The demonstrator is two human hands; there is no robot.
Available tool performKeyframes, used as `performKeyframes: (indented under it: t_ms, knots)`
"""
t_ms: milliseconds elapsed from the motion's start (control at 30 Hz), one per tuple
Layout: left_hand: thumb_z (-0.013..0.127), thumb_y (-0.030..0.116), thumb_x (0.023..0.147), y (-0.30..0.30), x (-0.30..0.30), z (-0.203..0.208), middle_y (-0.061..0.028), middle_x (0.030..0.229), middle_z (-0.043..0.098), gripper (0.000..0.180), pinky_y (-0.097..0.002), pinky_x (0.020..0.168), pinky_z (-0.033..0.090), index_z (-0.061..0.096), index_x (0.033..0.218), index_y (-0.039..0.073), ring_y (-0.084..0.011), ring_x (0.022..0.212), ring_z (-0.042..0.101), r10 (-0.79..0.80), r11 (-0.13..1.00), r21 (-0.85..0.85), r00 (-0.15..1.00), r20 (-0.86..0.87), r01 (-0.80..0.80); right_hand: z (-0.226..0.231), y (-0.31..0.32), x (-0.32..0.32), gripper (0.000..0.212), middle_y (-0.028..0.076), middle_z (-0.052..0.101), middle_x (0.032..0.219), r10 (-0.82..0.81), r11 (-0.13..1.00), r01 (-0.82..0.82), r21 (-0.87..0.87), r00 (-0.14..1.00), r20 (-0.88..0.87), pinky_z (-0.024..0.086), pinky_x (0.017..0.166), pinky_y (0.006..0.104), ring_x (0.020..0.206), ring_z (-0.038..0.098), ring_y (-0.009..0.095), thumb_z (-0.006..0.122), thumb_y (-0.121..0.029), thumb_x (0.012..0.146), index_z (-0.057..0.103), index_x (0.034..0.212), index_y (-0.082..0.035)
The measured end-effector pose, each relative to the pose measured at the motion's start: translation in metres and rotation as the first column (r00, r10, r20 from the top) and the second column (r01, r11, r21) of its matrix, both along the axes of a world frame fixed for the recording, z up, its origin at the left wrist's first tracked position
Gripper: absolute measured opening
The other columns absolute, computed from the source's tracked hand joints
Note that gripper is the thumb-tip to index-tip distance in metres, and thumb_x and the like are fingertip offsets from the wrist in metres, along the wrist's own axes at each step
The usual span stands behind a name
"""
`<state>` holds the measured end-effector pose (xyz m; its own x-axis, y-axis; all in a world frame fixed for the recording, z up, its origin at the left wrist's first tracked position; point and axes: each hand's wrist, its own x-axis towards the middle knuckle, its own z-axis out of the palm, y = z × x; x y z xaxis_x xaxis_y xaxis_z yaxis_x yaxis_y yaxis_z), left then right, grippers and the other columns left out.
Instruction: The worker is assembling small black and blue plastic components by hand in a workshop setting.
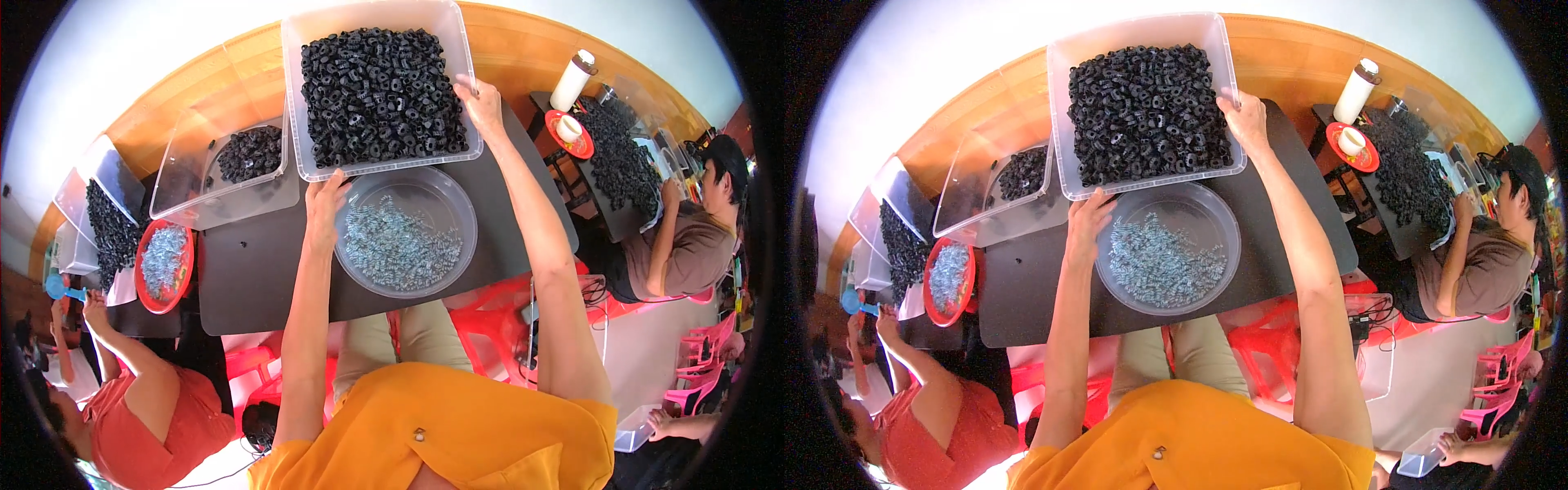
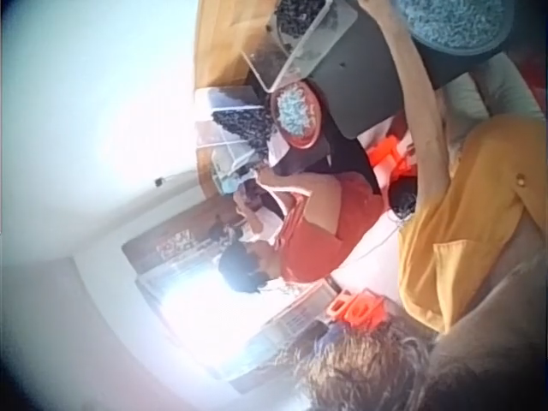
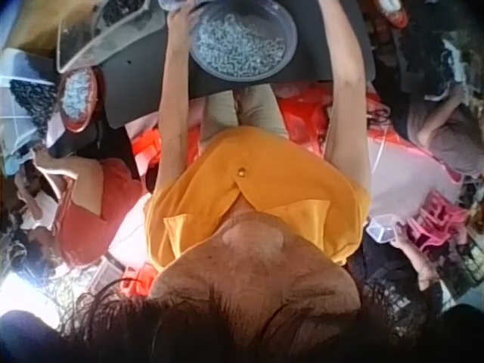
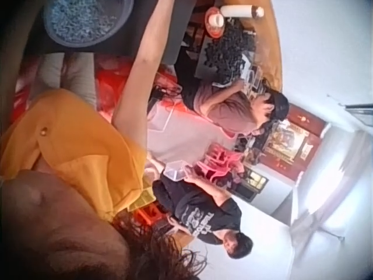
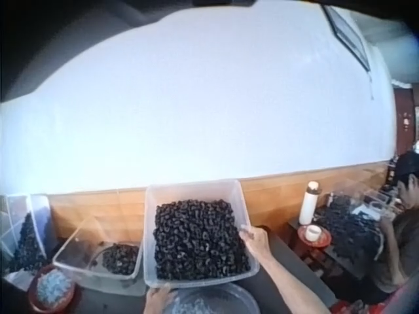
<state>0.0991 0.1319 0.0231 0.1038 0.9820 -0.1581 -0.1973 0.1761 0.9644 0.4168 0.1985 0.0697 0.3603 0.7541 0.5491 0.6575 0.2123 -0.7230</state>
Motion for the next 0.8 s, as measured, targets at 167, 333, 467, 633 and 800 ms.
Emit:
performKeyframes:
  t_ms: [167,333,467,633,800]
  knots:
    - [0.059,0.038,0.079,-0.003,0.011,-0.003,-0.0177,0.118,0.049,0.056,-0.0428,0.092,0.036,0.042,0.116,-0.001,-0.0312,0.103,0.056,0.11,0.992,0.045,0.991,0.082,-0.114,-0.003,-0.002,0.0,0.04,0.018,0.064,0.096,0.053,0.999,-0.053,-0.012,0.999,0.009,0.046,0.08,0.0356,0.09,0.062,0.029,0.064,-0.029,0.074,0.062,0.105,-0.004]
    - [0.055,0.041,0.08,-0.007,0.017,-0.005,-0.0193,0.12,0.046,0.056,-0.042,0.093,0.036,0.04,0.116,0.001,-0.0329,0.102,0.056,0.132,0.986,0.085,0.982,0.135,-0.144,0.002,-0.012,-0.013,0.031,0.018,0.065,0.092,-0.051,0.975,0.043,-0.218,0.998,-0.03,0.046,0.079,0.037,0.089,0.062,0.032,0.061,-0.029,0.076,0.066,0.098,-0.008]
    - [0.055,0.042,0.081,-0.005,0.014,-0.004,-0.0193,0.122,0.045,0.059,-0.0404,0.095,0.034,0.039,0.121,0.001,-0.031,0.101,0.056,0.107,0.991,0.069,0.985,0.132,-0.117,-0.006,-0.005,-0.007,0.024,0.018,0.065,0.085,-0.039,0.994,0.037,-0.103,0.999,-0.014,0.046,0.077,0.0359,0.086,0.062,0.032,0.06,-0.025,0.077,0.068,0.089,-0.007]
    - [0.064,0.035,0.079,-0.019,-0.006,-0.014,-0.0143,0.105,0.054,0.062,-0.0328,0.081,0.042,0.041,0.126,0.002,-0.0206,0.087,0.055,0.039,0.963,0.267,0.955,-0.295,0.043,-0.011,-0.004,-0.003,0.025,0.018,0.065,0.084,-0.015,0.996,0.003,-0.089,0.991,-0.136,0.046,0.076,0.0358,0.085,0.063,0.03,0.06,-0.025,0.077,0.067,0.091,-0.006]
    - [0.068,0.012,0.069,-0.043,-0.02,-0.035,-0.0118,0.074,0.056,0.037,-0.0365,0.064,0.045,0.059,0.104,0.001,-0.0255,0.066,0.056,0.18,0.921,0.362,0.672,-0.718,0.141,-0.012,-0.005,-0.005,0.024,0.018,0.065,0.08,0.001,0.997,-0.013,-0.076,0.989,-0.147,0.046,0.073,0.0337,0.08,0.064,0.026,0.061,-0.023,0.076,0.067,0.09,-0.004]
